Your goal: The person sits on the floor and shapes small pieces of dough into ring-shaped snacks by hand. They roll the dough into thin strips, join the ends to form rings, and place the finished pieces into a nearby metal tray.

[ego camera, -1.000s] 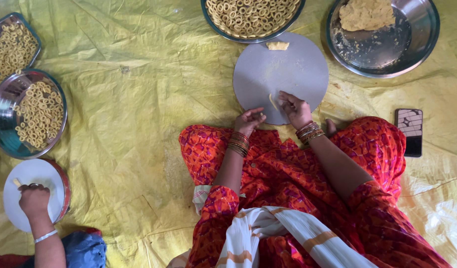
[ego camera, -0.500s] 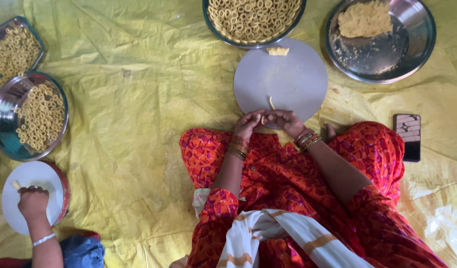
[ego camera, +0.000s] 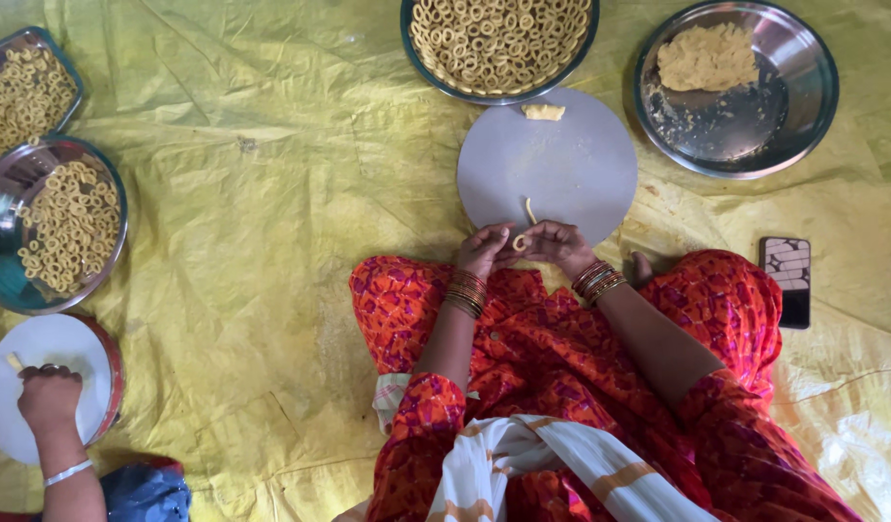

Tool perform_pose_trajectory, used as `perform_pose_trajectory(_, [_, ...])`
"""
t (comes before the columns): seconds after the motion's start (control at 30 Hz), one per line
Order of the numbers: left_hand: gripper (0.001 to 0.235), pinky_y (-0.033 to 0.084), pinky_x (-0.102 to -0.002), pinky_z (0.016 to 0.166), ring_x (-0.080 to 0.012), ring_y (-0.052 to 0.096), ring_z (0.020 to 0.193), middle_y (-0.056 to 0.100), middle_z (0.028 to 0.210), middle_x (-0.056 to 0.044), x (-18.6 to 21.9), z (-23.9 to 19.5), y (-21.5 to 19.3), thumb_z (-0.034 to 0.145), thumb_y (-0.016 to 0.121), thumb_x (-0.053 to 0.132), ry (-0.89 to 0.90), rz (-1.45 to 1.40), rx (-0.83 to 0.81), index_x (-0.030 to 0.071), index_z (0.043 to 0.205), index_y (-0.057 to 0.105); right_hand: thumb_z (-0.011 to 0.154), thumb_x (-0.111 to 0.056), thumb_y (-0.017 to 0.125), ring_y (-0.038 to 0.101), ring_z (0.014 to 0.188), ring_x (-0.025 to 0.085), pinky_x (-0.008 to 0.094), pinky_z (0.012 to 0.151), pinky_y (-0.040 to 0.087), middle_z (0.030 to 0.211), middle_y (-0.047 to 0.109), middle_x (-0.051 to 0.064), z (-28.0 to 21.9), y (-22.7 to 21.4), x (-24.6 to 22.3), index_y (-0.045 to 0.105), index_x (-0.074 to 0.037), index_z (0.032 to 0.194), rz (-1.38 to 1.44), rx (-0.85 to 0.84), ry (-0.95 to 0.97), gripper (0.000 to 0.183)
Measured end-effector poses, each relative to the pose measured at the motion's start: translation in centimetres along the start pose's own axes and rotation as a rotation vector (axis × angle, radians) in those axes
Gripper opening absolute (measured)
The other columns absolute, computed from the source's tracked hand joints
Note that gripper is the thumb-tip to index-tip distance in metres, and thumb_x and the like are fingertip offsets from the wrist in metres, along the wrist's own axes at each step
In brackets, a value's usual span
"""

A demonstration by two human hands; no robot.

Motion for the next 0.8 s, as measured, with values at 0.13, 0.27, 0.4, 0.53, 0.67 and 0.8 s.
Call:
perform_pose_trajectory(0.13, [0.023,0.06,-0.028,0.07,-0.0148,0.069,0.077,0.074,0.094,-0.008,-1.1,1.7,-0.6,0.102,0.074,0.021,0.211,-0.096,-0.012,0.003,0.118,0.074,0.094,-0.007,0.064,0.074,0.09,0.021,0.037,0.085,0.062,0.101,0.075,0.01,1.5,0.2,-3.3,0.068,-0.005,0.112,-0.275,0.168,0.181,0.018])
perform_pose_trajectory(0.27, [0.023,0.061,-0.029,0.07,-0.0141,0.072,0.079,0.077,0.097,-0.007,-1.4,2.4,-1.5,0.094,0.075,0.018,0.224,0.024,0.039,0.008,0.115,0.075,0.092,-0.007,0.065,0.073,0.084,0.018,0.033,0.072,0.06,0.097,0.076,0.009,6.7,1.2,-12.9,0.07,-0.007,0.108,-0.62,0.166,-0.179,0.016])
perform_pose_trajectory(0.4, [0.022,0.06,-0.025,0.069,-0.0112,0.072,0.079,0.077,0.098,-0.006,-1.7,2.3,-1.7,0.095,0.073,0.018,0.164,0.071,0.109,0.009,0.115,0.075,0.098,-0.009,0.064,0.072,0.084,0.015,0.03,0.071,0.061,0.103,0.075,0.006,10.0,1.8,-21.7,0.069,-0.008,0.116,-0.87,0.546,-0.476,0.019])
perform_pose_trajectory(0.53, [0.021,0.058,-0.023,0.066,-0.0098,0.071,0.078,0.077,0.098,-0.006,-1.1,2.3,-1.3,0.097,0.072,0.017,0.163,0.053,0.13,0.011,0.116,0.075,0.099,-0.01,0.053,0.075,0.088,0.01,0.024,0.073,0.063,0.109,0.078,0.005,9.4,1.8,-20.1,0.071,-0.01,0.122,0.068,0.476,-0.469,0.029])
perform_pose_trajectory(0.67, [0.021,0.054,-0.023,0.061,-0.01,0.068,0.073,0.075,0.094,-0.006,-1.0,2.2,-0.9,0.094,0.075,0.012,0.199,-0.024,0.136,0.005,0.114,0.074,0.092,-0.019,0.073,0.072,0.087,0.019,0.032,0.078,0.058,0.106,0.077,0.014,5.1,1.9,-12.7,0.074,-0.01,0.118,-0.995,0.612,-0.271,0.027])
perform_pose_trajectory(0.8, [0.02,0.052,-0.023,0.058,-0.0096,0.065,0.069,0.073,0.09,-0.006,-0.3,2.3,-0.4,0.094,0.075,0.01,0.235,-0.097,0.124,0.001,0.113,0.073,0.092,-0.049,0.074,0.071,0.086,0.027,0.038,0.071,0.062,0.099,0.069,0.014,2.2,1.0,-3.8,0.06,-0.008,0.115,-1.195,0.547,0.327,0.049])
Point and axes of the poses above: each hand's wrist, its own z-axis towards the middle knuckle, its own y-axis out of the palm, x = y × z, the point moved 3 cm from there along z, towards the middle knuckle
